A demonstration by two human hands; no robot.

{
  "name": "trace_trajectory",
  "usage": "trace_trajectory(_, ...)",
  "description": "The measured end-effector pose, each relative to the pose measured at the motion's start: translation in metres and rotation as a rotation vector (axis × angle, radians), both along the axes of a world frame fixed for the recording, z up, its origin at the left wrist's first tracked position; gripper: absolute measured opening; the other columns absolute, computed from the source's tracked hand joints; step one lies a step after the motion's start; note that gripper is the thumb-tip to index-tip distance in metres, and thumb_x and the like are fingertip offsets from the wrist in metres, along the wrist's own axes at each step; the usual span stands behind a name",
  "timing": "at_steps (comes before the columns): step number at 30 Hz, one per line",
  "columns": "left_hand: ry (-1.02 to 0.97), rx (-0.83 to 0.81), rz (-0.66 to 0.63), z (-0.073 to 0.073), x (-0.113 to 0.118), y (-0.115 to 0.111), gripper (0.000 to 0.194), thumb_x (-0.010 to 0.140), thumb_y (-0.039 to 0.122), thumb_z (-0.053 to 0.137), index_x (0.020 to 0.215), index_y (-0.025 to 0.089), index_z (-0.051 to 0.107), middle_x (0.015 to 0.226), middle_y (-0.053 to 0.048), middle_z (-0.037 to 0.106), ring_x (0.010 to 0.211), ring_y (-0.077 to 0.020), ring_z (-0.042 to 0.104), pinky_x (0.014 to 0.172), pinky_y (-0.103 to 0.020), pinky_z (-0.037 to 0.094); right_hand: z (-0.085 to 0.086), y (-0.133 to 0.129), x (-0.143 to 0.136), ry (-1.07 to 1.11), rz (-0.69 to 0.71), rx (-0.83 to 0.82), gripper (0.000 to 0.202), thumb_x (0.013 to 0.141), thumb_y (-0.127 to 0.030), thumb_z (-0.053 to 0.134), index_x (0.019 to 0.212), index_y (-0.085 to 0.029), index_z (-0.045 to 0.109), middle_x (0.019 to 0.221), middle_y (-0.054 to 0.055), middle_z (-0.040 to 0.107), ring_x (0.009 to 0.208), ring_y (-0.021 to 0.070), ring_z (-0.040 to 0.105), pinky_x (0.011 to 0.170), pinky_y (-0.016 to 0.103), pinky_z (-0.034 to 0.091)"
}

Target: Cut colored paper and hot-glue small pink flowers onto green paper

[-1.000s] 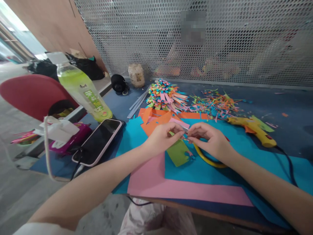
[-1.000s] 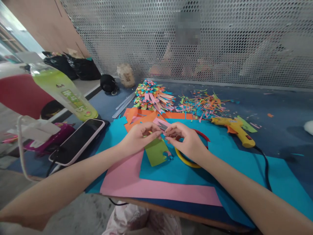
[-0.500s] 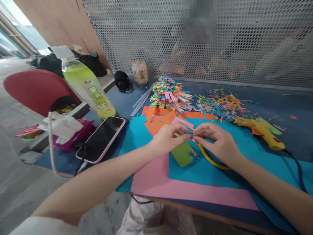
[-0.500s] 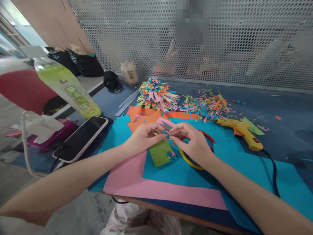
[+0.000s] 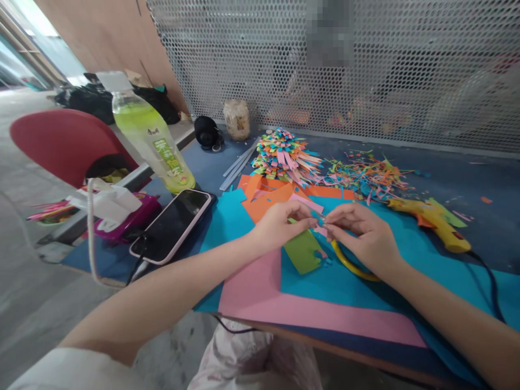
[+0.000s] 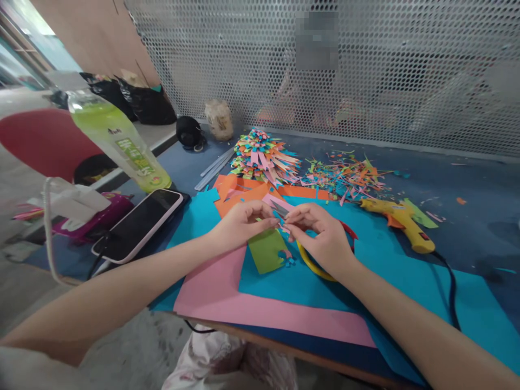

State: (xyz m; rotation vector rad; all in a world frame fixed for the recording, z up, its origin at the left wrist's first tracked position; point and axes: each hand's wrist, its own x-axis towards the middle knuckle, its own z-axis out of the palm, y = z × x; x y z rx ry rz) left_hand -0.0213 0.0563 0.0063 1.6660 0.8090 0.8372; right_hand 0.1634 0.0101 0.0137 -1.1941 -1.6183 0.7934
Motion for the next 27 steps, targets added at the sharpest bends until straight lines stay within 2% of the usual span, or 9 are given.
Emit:
trace_trajectory(6,-0.020,-0.002,-0.002,0.002,0.001,-0.002,0.017,0.078,0.029,0.069,0.074,0.015,0.061,0.070,-0.001,0.063,0.062,-0.0097,0.055,0.057,-0.021,0.043,-0.001,0.000,0.001,-0.047,0.018,0.000,0.021,0.079,-0.042,0.070,0.084,-0.025,0.058,0.074,0.000,0.069,0.057,0.0150,0.065,0.060,0.032,0.058)
trace_trajectory(9,-0.018,-0.013,0.022,0.002,0.001,-0.003,0.019,0.076,0.032,0.070,0.074,0.015,0.061,0.069,-0.001,0.062,0.061,-0.0101,0.055,0.056,-0.022,0.043,0.000,0.001,0.005,-0.117,-0.015,0.014,0.018,0.081,-0.041,0.066,0.086,-0.025,0.057,0.077,0.002,0.070,0.066,0.0186,0.068,0.064,0.035,0.058)
trace_trajectory(11,-0.017,-0.014,0.052,0.002,0.001,-0.001,0.018,0.077,0.031,0.069,0.074,0.015,0.061,0.071,-0.002,0.064,0.063,-0.0106,0.056,0.058,-0.022,0.044,0.002,0.002,0.011,-0.253,-0.069,0.081,0.012,0.085,-0.036,0.060,0.089,-0.026,0.057,0.082,0.003,0.070,0.074,0.0204,0.069,0.069,0.036,0.057)
trace_trajectory(15,0.000,-0.029,0.082,-0.002,0.001,0.005,0.015,0.080,0.029,0.063,0.075,0.015,0.060,0.074,-0.002,0.066,0.066,-0.0114,0.059,0.060,-0.022,0.045,0.010,0.001,0.024,-0.741,-0.139,0.283,0.013,0.087,-0.028,0.050,0.096,-0.022,0.058,0.095,0.009,0.068,0.088,0.0254,0.066,0.078,0.041,0.053)
trace_trajectory(17,0.021,-0.054,0.087,-0.005,0.001,0.007,0.016,0.080,0.030,0.063,0.074,0.016,0.059,0.072,-0.002,0.066,0.064,-0.0115,0.059,0.058,-0.022,0.045,0.010,0.001,0.029,-0.936,-0.120,0.253,0.015,0.085,-0.027,0.051,0.095,-0.019,0.057,0.098,0.013,0.065,0.094,0.0295,0.063,0.081,0.043,0.051)
trace_trajectory(19,0.024,-0.082,0.090,-0.007,0.001,0.009,0.017,0.079,0.031,0.064,0.074,0.016,0.058,0.072,-0.002,0.066,0.064,-0.0118,0.060,0.057,-0.021,0.045,0.007,0.000,0.031,-1.054,-0.107,0.149,0.016,0.083,-0.029,0.052,0.094,-0.017,0.056,0.098,0.014,0.063,0.095,0.0309,0.062,0.081,0.043,0.050)
trace_trajectory(21,0.011,-0.107,0.083,-0.009,0.001,0.009,0.019,0.078,0.031,0.066,0.073,0.016,0.057,0.072,-0.003,0.066,0.065,-0.0121,0.061,0.056,-0.021,0.045,0.004,0.000,0.032,-1.123,-0.105,0.071,0.018,0.081,-0.027,0.053,0.095,-0.016,0.055,0.098,0.015,0.061,0.092,0.0301,0.062,0.076,0.040,0.050)
trace_trajectory(24,-0.013,-0.136,0.085,-0.009,0.001,0.009,0.021,0.076,0.033,0.068,0.071,0.016,0.055,0.070,-0.002,0.065,0.062,-0.0114,0.060,0.054,-0.021,0.045,0.002,0.000,0.033,-1.202,-0.109,0.040,0.023,0.074,-0.020,0.054,0.096,-0.015,0.052,0.101,0.017,0.060,0.091,0.0292,0.062,0.071,0.036,0.048)
trace_trajectory(27,-0.009,-0.137,0.092,-0.009,0.001,0.009,0.022,0.076,0.034,0.068,0.071,0.016,0.055,0.068,-0.001,0.064,0.060,-0.0105,0.058,0.053,-0.021,0.044,0.003,-0.002,0.037,-1.287,-0.159,0.009,0.023,0.070,-0.020,0.055,0.092,-0.017,0.050,0.094,0.017,0.061,0.086,0.0295,0.061,0.067,0.036,0.046)
